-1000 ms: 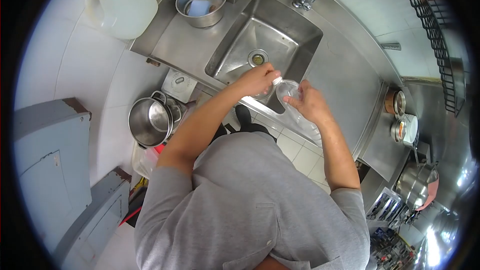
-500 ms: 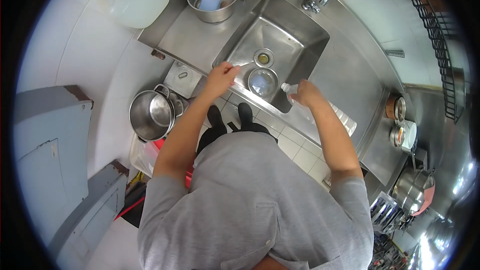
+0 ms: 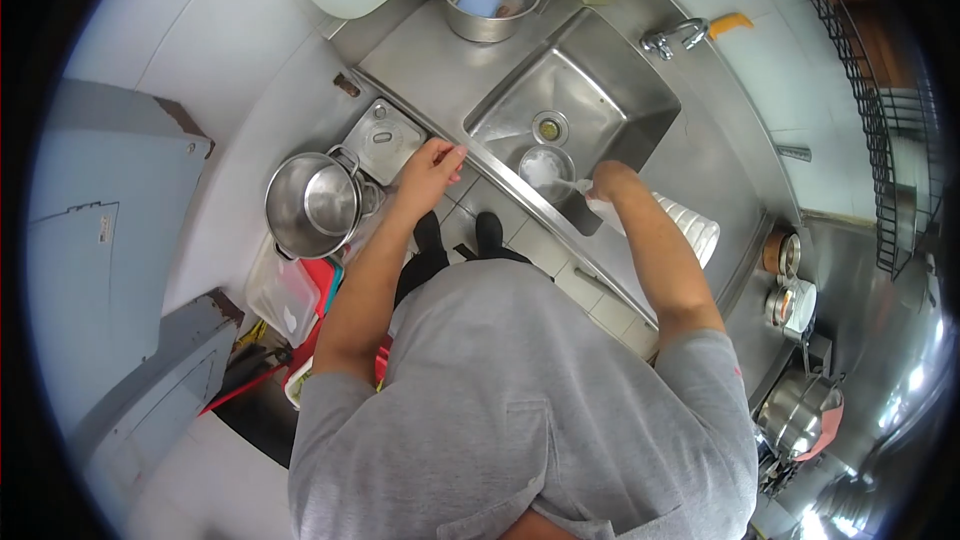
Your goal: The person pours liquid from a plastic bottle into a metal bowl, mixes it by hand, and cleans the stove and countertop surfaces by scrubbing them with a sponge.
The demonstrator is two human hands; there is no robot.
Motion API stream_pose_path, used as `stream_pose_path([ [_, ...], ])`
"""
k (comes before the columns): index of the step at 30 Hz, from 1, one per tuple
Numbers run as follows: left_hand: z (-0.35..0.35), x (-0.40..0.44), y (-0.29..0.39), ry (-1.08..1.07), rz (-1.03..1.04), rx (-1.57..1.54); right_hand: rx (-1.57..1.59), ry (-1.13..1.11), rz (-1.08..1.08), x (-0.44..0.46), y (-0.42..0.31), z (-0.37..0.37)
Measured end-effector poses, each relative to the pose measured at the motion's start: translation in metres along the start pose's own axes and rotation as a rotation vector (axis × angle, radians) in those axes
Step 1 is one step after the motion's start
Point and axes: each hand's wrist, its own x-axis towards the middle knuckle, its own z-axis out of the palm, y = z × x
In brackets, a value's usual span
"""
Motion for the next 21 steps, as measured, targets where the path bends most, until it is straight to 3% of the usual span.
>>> stream_pose_path([
  [7, -0.004, -0.012, -0.008, 0.003, -0.013, 0.004, 0.048, 0.023, 0.038, -0.013, -0.014, -0.019],
  [21, 0.026, -0.005, 0.002, -0.191, 0.009, 0.045, 0.218, 0.225, -0.016, -0.048, 0.005, -0.006],
])
